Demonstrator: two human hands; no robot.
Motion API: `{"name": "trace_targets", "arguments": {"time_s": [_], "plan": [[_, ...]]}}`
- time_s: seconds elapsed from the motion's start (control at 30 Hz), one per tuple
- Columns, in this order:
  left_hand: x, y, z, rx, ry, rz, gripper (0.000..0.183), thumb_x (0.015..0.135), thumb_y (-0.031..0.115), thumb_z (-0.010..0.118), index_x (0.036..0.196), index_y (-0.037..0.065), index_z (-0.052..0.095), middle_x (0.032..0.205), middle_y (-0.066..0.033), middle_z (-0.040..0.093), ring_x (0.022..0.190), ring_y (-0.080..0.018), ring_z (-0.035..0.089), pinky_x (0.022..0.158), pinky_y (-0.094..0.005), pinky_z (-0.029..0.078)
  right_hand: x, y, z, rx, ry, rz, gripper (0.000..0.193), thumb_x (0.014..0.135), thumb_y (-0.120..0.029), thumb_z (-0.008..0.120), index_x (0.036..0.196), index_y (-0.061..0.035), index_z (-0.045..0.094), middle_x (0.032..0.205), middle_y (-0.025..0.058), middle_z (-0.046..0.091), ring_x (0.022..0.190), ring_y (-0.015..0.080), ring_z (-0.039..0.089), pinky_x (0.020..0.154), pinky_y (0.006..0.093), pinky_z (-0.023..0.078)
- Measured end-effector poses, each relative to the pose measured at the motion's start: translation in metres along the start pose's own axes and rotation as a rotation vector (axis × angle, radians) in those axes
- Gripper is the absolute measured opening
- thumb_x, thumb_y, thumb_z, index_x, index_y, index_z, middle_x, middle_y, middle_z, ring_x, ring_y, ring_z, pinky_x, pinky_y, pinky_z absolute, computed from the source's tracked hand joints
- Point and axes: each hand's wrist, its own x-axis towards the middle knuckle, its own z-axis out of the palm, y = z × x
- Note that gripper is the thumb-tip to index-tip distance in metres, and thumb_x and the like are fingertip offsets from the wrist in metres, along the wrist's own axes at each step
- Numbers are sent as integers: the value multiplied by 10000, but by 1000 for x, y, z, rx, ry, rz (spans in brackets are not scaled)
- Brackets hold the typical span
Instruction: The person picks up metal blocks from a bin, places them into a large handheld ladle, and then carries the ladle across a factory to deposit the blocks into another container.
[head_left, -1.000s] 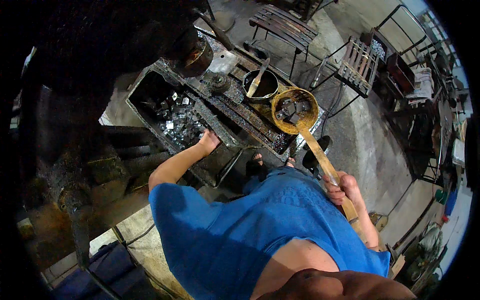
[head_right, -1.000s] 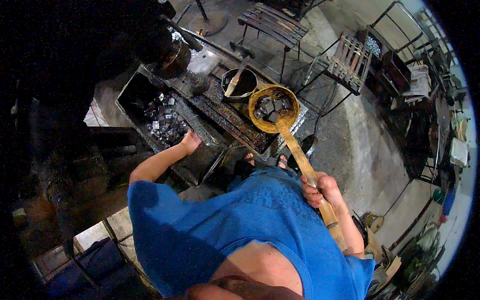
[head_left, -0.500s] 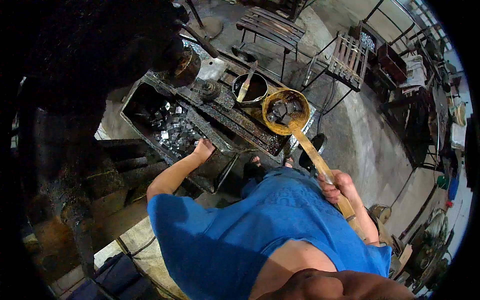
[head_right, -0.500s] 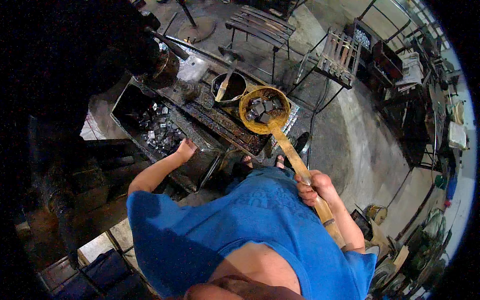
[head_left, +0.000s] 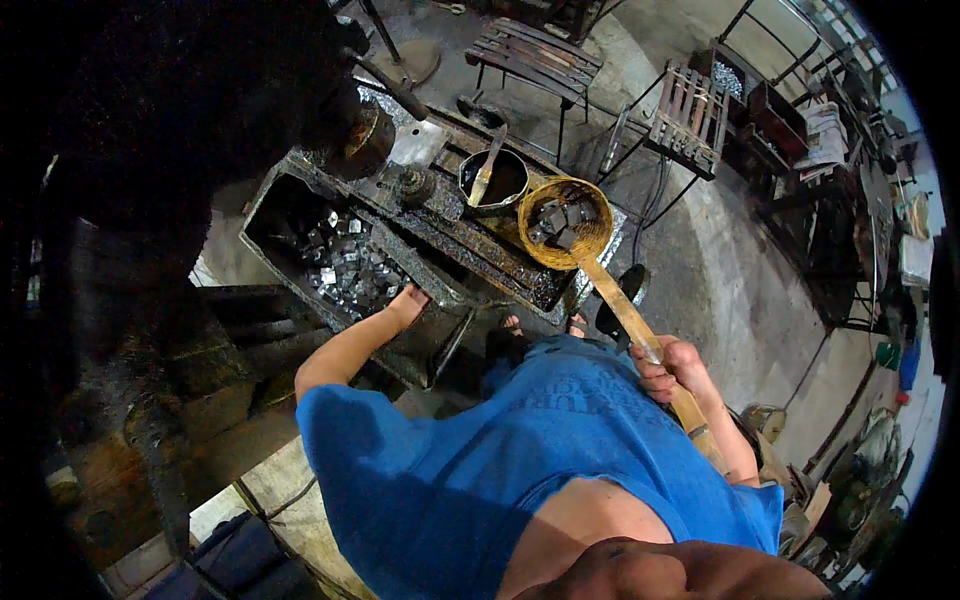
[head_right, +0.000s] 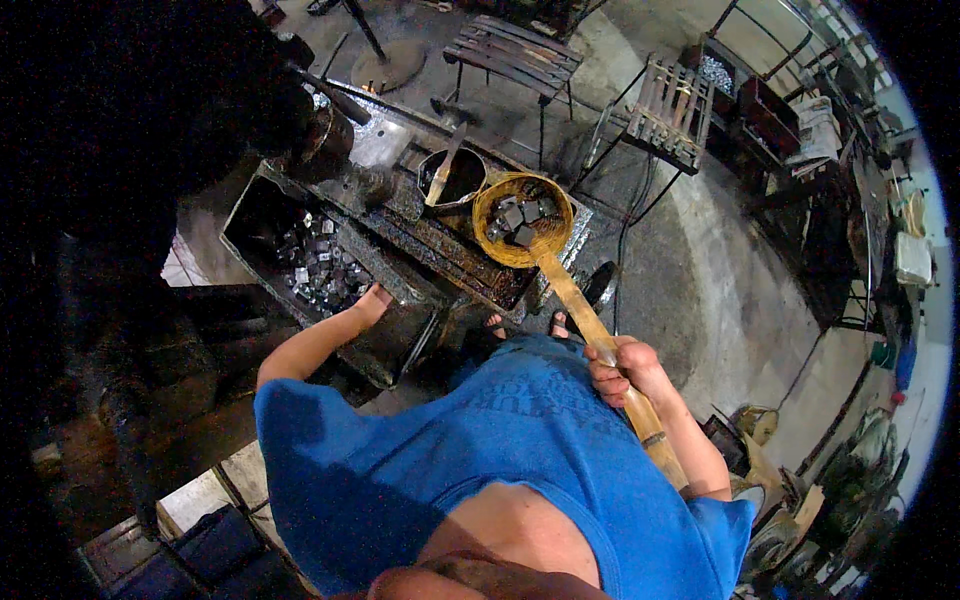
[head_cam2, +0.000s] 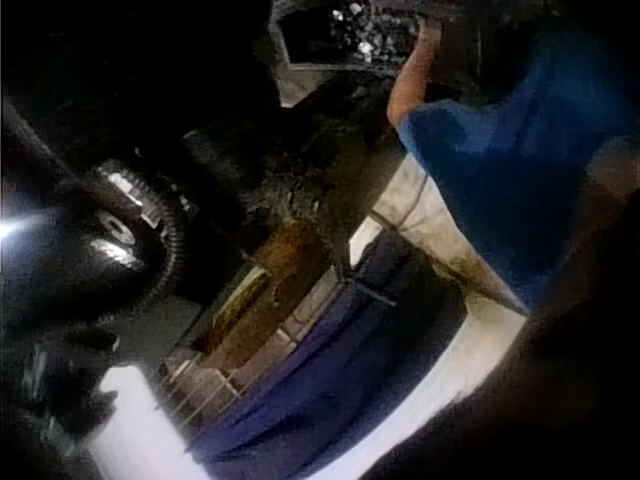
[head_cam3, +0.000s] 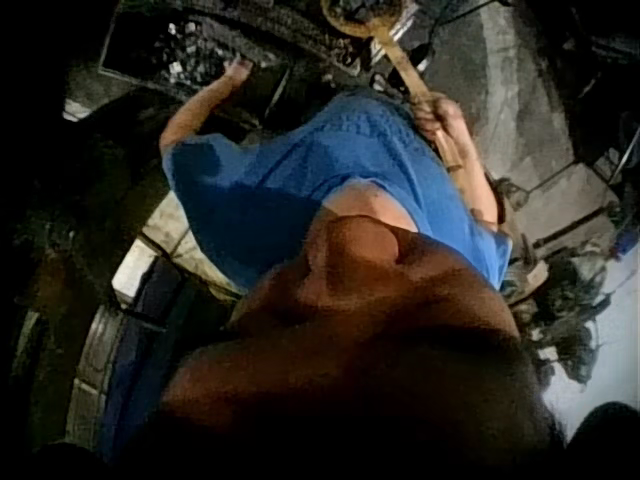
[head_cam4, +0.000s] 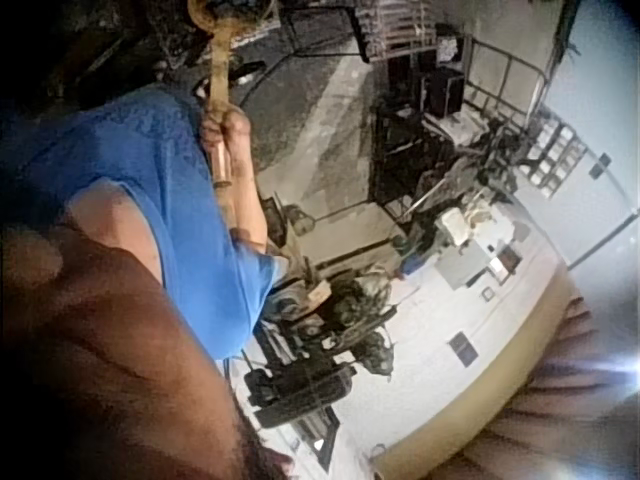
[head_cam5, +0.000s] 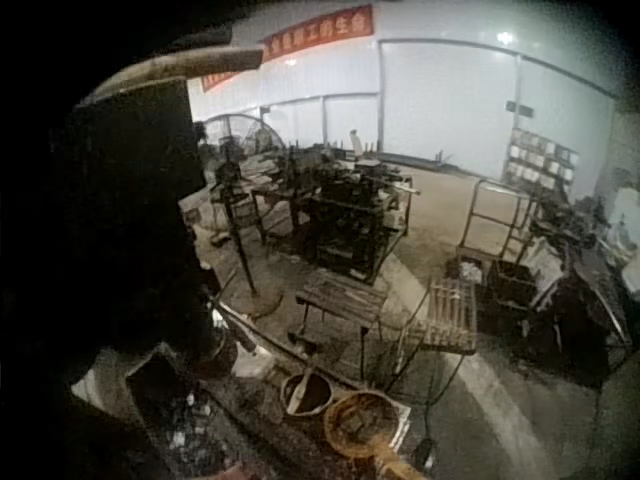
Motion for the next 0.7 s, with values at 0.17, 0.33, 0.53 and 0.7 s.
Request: {"name": "trace_targets", "arguments": {"time_s": [0.17,0.33,0.53,0.7], "plan": [[10,-4,0,-116,38,13,330,781,120,409,1097,81,496,1135,-124,473,1028,-242,452,849,-375,345,1,0,-4,-73,18,5,237,637,-126,392,853,-40,440,562,-26,323,382,41,274,319,209,255],[-4,-10,-11,-259,74,22,287,739,88,455,1002,81,570,1015,-159,537,890,-262,548,724,-378,433,-1,-2,-3,-121,37,-7,234,638,-120,387,854,-46,440,567,-27,314,388,44,259,333,210,240],[-51,-13,-41,-444,267,-364,306,625,234,657,875,67,601,927,-153,537,704,-286,606,584,-379,489,-1,-7,-12,-71,-36,11,229,644,-112,378,853,-39,437,566,-31,302,397,43,263,334,206,239],[-94,-29,-72,-694,576,-960,448,516,314,734,873,81,596,939,-110,515,720,-287,591,610,-396,491,-5,-15,-9,-91,-29,32,229,646,-117,386,855,-37,436,563,-36,291,405,44,274,332,205,242]]}}
